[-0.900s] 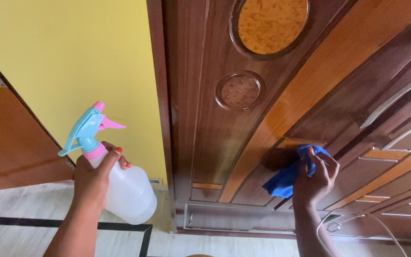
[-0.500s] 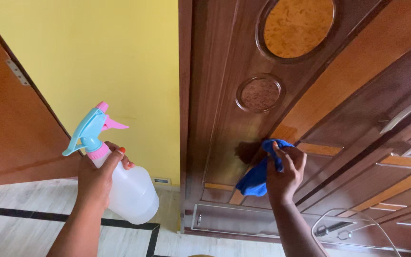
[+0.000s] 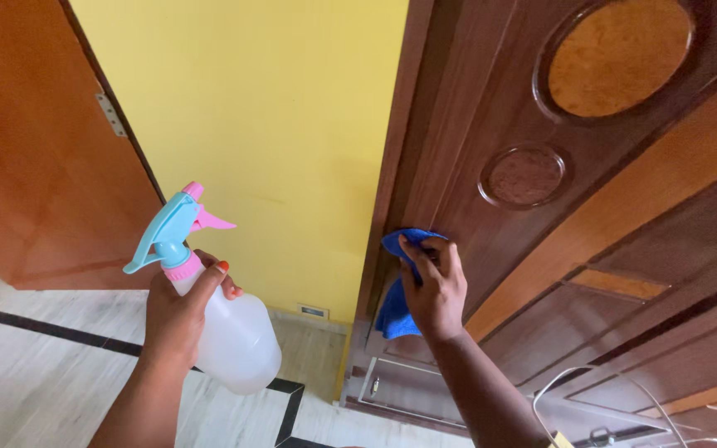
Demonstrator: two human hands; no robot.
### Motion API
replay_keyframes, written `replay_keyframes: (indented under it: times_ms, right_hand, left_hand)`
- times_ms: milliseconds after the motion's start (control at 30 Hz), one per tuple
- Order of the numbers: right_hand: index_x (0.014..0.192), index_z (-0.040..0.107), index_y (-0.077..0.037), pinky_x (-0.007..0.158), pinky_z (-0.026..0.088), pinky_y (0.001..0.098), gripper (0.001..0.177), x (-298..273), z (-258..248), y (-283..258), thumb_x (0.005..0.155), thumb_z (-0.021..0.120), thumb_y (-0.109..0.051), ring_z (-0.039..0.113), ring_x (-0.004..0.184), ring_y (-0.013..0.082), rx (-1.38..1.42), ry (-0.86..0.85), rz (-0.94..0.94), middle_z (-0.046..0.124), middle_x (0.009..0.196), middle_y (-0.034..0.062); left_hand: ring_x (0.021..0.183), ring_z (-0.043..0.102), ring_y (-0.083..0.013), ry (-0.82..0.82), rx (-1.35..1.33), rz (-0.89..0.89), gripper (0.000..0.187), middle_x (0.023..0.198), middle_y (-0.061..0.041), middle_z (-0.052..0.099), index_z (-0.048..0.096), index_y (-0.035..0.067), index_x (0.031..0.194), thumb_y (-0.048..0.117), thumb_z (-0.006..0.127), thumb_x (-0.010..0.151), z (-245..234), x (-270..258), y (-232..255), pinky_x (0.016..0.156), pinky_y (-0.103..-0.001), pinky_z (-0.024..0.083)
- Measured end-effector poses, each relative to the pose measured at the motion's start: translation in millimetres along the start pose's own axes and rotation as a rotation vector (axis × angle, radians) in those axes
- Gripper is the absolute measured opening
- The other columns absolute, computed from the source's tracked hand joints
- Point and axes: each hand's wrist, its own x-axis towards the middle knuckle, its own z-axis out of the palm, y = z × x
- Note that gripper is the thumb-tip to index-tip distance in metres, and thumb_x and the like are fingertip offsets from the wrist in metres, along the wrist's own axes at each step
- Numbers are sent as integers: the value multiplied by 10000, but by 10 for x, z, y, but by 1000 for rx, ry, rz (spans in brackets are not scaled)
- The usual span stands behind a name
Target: The person cleans a dark brown wooden door by spraying a cleaning solution from a bottle and wiping the surface with a blue cloth. The person systematically wipes the lower panels and then moves to the upper sections of the door.
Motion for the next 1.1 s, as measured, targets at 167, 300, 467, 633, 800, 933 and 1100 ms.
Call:
replay_keyframes:
  times_ms: [167, 300, 467, 633, 800, 933, 1100]
  right_hand:
    - [1197, 756, -156, 816, 566, 397, 447, 52, 185, -125, 768, 794, -39, 638, 1006, 296, -40, -22, -114, 578, 1106, 100]
    - [1208, 765, -156, 816, 564, 391, 457, 3, 222, -132, 768, 771, -33, 614, 963, 291, -120, -97, -173, 595, 1119, 77]
    - [1198, 777, -182, 846, 540, 401, 481, -88, 174, -19, 748, 752, -15, 582, 956, 290, -191, -116, -166, 602, 1131, 67]
    - [1179, 787, -226, 854, 523, 405, 481, -187, -28, 181, 741, 760, -28, 565, 972, 296, -223, -76, -132, 598, 1139, 56]
    - [1157, 790, -234, 901, 527, 421, 511, -309, -274, 384, 687, 758, -36, 567, 1015, 311, -305, -65, -55, 599, 1155, 53]
    - [1153, 790, -240, 911, 518, 428, 461, -404, -486, 586, 724, 785, -75, 564, 1060, 315, -361, -20, -28, 609, 1189, 64]
    - [1155, 787, -236, 920, 515, 438, 391, -516, -768, 862, 777, 832, -149, 563, 1065, 330, -393, 33, -3, 620, 1179, 65]
  left_hand:
    - [702, 617, -205, 54, -11, -4, 98, 703, -100, 621, 599, 15, 878, 86, 655, 915, -136, -49, 36, 720, -384, 529]
    - [707, 624, -205, 57, 16, 8, 102, 702, -98, 626, 606, 15, 872, 90, 652, 925, -171, -60, 37, 722, -384, 529]
    - [695, 621, -205, 61, -23, -10, 93, 696, -102, 623, 592, 25, 893, 82, 662, 916, -95, -38, 24, 708, -387, 529]
    - [694, 633, -209, 62, 7, -20, 118, 691, -108, 626, 576, 22, 886, 92, 669, 907, 4, -30, -16, 701, -392, 541]
    - [682, 642, -211, 66, 13, -59, 113, 677, -105, 623, 590, 35, 893, 99, 682, 880, 150, -9, -102, 694, -395, 543]
    - [685, 640, -208, 31, -10, -62, 128, 681, -101, 623, 583, 38, 900, 110, 687, 883, 289, -1, -183, 695, -395, 542]
    - [688, 636, -213, 7, -6, -76, 136, 686, -101, 620, 580, 32, 903, 114, 687, 887, 439, 8, -232, 694, -400, 542]
